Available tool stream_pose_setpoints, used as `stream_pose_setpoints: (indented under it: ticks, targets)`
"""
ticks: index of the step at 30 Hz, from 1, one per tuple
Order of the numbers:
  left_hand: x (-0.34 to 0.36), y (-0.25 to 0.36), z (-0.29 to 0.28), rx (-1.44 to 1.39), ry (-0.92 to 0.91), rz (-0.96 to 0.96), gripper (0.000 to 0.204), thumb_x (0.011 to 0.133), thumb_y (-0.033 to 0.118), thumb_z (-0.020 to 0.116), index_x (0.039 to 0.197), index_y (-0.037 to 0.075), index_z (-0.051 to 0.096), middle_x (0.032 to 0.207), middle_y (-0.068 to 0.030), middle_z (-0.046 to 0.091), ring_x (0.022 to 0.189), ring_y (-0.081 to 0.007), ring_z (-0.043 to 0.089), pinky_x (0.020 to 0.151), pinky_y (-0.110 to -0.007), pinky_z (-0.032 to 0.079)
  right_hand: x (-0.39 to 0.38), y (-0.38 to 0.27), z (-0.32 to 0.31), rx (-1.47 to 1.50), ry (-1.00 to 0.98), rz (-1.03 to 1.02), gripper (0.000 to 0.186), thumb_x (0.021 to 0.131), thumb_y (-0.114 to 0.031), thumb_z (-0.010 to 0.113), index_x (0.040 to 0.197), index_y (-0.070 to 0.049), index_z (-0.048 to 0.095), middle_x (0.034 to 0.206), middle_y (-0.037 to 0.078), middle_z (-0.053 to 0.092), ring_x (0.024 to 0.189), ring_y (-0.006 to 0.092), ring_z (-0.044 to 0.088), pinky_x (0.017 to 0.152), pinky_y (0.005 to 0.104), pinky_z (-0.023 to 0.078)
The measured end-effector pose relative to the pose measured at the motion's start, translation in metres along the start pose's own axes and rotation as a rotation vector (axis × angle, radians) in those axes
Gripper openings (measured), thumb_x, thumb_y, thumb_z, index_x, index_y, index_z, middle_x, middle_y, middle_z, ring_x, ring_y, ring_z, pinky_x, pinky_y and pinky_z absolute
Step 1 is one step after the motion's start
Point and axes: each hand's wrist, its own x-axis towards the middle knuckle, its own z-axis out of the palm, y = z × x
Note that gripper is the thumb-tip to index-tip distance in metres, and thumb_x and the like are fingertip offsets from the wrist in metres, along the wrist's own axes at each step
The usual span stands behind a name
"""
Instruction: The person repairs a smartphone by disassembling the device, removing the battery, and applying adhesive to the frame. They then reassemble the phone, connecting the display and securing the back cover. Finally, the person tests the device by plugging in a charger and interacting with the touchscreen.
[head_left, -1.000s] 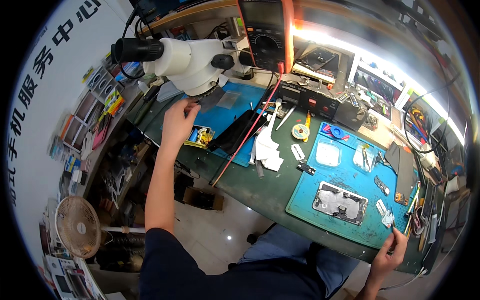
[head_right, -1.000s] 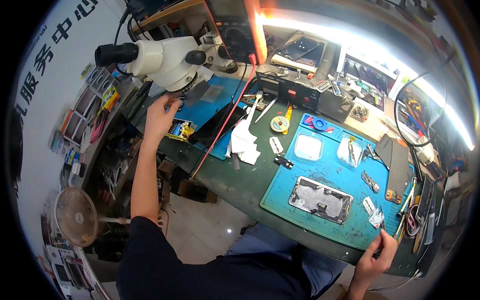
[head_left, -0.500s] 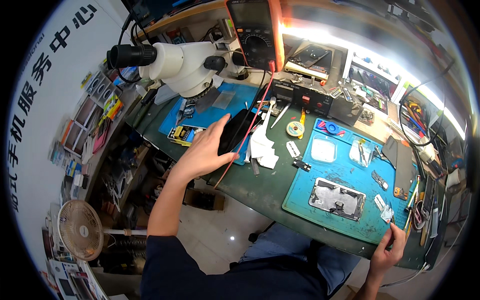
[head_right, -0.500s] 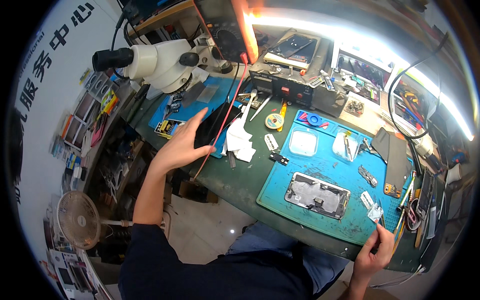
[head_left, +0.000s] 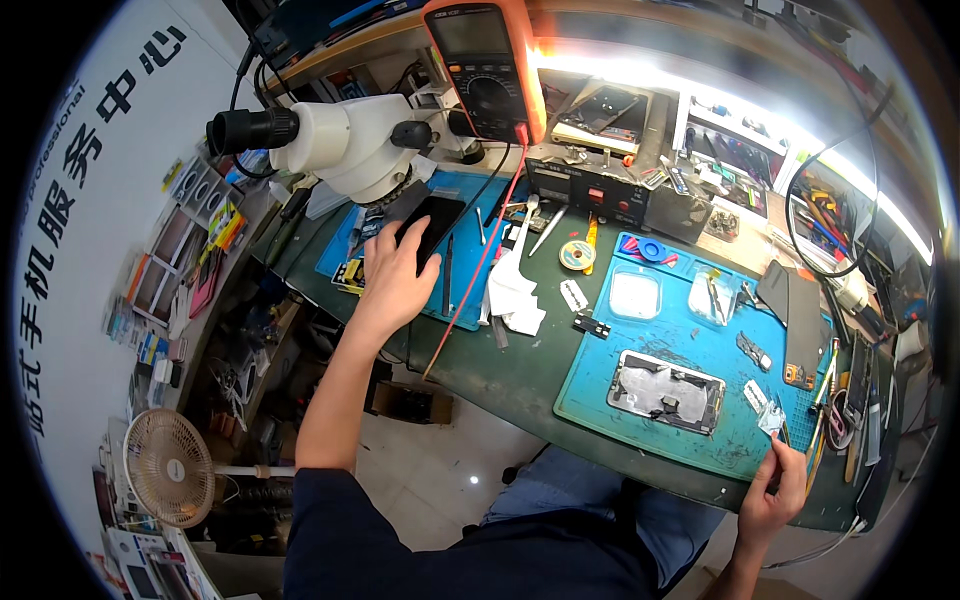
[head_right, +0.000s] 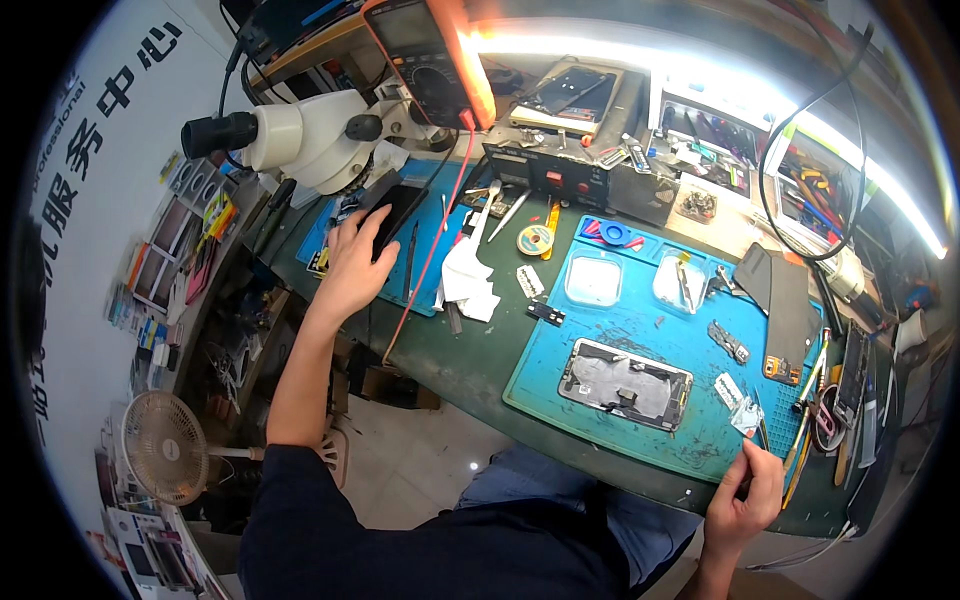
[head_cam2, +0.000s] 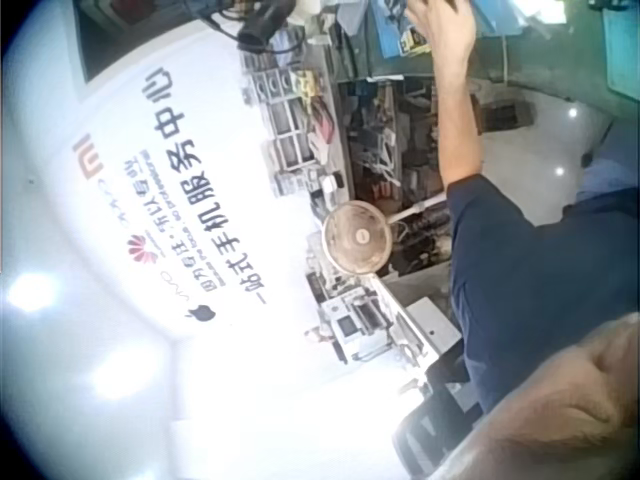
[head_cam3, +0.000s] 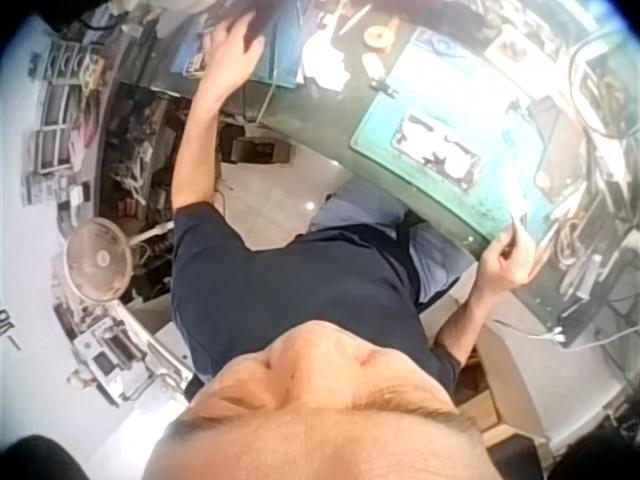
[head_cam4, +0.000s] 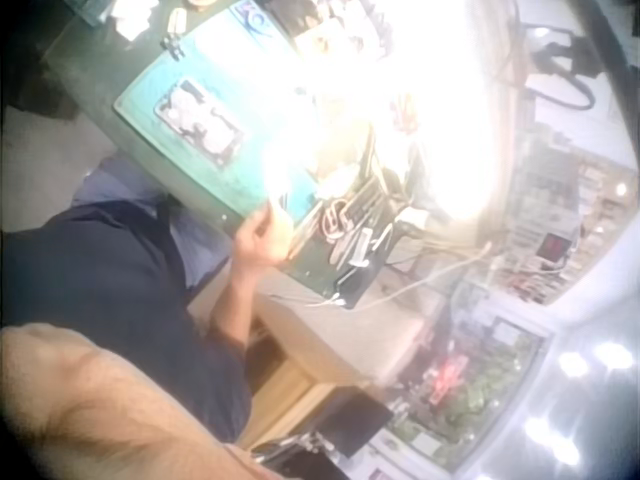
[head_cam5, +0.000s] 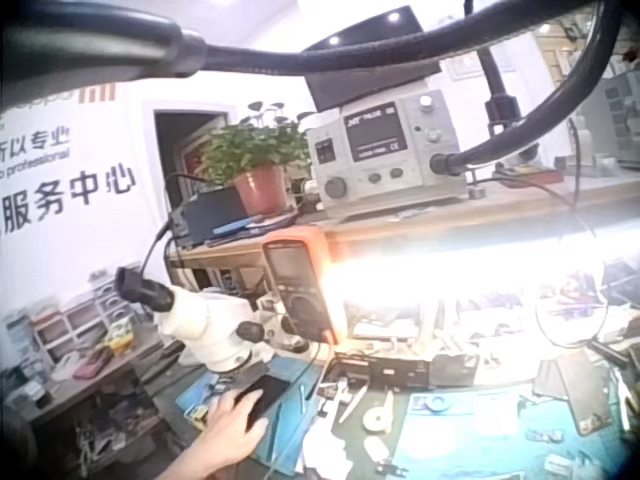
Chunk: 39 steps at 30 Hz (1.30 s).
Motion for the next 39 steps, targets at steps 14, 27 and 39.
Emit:
stream_pose_setpoints:
  ticks: [14,27,39]
  targets:
    - [-0.002,0.011,0.027,0.050,0.059,0.124,0.075,0.094,0.052,0.072,0.148,0.003,0.053,0.151,-0.0278,0.048,0.140,-0.0447,0.042,0.115,-0.055,0.036,-0.004,0.006,-0.002,-0.007,-0.027,0.010,0.012,0.102,0.003,0.060,0.111,0.003,0.068,0.091,0.005,0.062,0.072,0.0097,0.053,0.059,0.0241,0.039]
    - [-0.053,-0.120,-0.034,-0.185,0.072,-0.051,0.087,0.085,0.017,0.083,0.159,0.007,0.038,0.162,-0.0209,0.040,0.151,-0.0374,0.036,0.126,-0.046,0.029,-0.008,0.007,-0.002,0.017,-0.022,0.022,0.014,0.103,0.000,0.060,0.114,0.004,0.068,0.092,0.003,0.062,0.072,0.0096,0.049,0.060,0.0247,0.037]
    - [0.006,-0.131,-0.055,-0.129,-0.386,0.230,0.067,0.077,0.019,0.088,0.137,0.005,0.060,0.130,-0.0150,0.060,0.126,-0.0342,0.057,0.109,-0.041,0.046,-0.006,0.015,0.003,0.037,0.008,0.012,0.015,0.104,0.000,0.059,0.115,0.004,0.068,0.093,0.003,0.062,0.074,0.0090,0.050,0.061,0.0238,0.037]
